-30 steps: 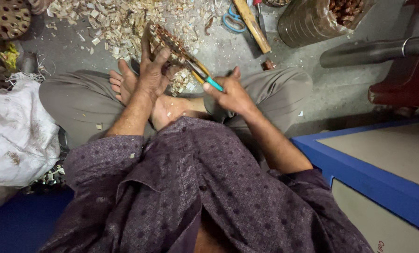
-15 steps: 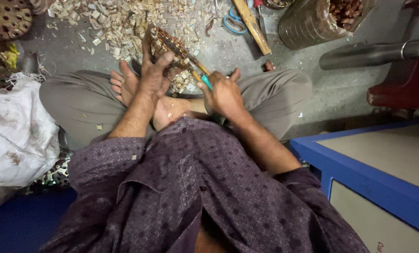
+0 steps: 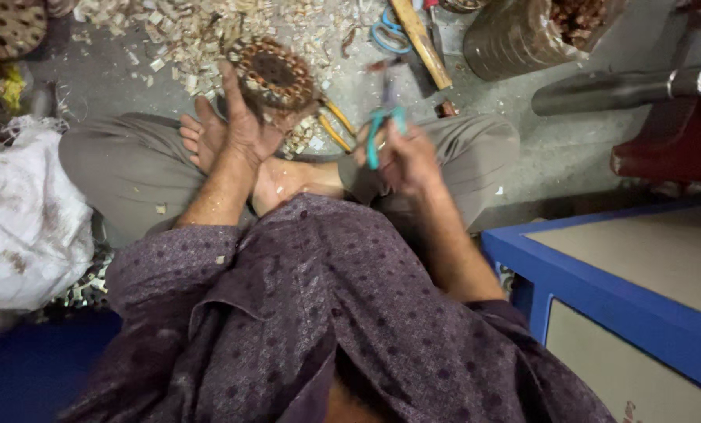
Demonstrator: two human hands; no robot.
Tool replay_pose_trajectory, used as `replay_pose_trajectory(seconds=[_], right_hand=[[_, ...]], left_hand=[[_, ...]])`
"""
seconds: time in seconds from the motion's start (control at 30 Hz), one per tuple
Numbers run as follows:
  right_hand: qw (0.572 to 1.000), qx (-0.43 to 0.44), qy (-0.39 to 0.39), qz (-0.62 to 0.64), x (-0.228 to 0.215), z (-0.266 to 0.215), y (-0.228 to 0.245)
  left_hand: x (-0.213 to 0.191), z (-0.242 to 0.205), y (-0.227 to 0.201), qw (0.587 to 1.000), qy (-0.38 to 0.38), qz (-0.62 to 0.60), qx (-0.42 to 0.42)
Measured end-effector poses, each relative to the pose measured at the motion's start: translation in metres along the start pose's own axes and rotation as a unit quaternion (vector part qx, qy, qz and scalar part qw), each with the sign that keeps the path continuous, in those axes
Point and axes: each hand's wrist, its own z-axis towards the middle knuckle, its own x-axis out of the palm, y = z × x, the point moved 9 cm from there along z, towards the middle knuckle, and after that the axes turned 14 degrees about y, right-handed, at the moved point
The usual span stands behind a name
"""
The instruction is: The person sits on the floor and uses pliers to insert small cylindrical pieces into the slots of a circular metal disc. They rotate the disc to access different slots and continue inserting pieces until the disc is filled.
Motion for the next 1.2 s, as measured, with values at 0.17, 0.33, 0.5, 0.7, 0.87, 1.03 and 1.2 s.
replay_pose_trajectory(seconds=[0.17, 0.33, 0.5, 0.7, 0.87, 1.03, 1.2], right_hand=[[0.965, -0.228, -0.071, -0.107, -0.046, -0.03, 0.155], [0.979, -0.139, -0.148, 0.02, -0.088, -0.022, 0.178], [0.968, 0.006, -0.172, -0.184, -0.075, -0.023, 0.087], [0.766, -0.038, 0.006, -0.641, 0.03, 0.002, 0.052], [0.651, -0.032, 0.017, -0.758, 0.07, 0.01, 0.059], [0.595, -0.022, 0.018, -0.803, 0.082, 0.013, 0.061], [0.587, 0.046, 0.014, -0.808, 0.066, 0.021, 0.043]], left_hand=[[-0.024, 0.006, 0.004, 0.997, -0.076, -0.013, 0.01], [-0.023, 0.007, 0.004, 1.0, -0.024, 0.009, 0.017], [-0.024, 0.006, 0.009, 0.999, -0.035, 0.004, 0.003], [-0.012, 0.003, 0.002, 0.999, -0.036, 0.039, 0.007], [0.004, 0.001, -0.002, 0.999, -0.006, 0.043, 0.005], [0.016, -0.001, -0.013, 0.996, 0.0, 0.085, 0.033], [0.023, -0.005, -0.019, 0.99, 0.002, 0.135, 0.028]])
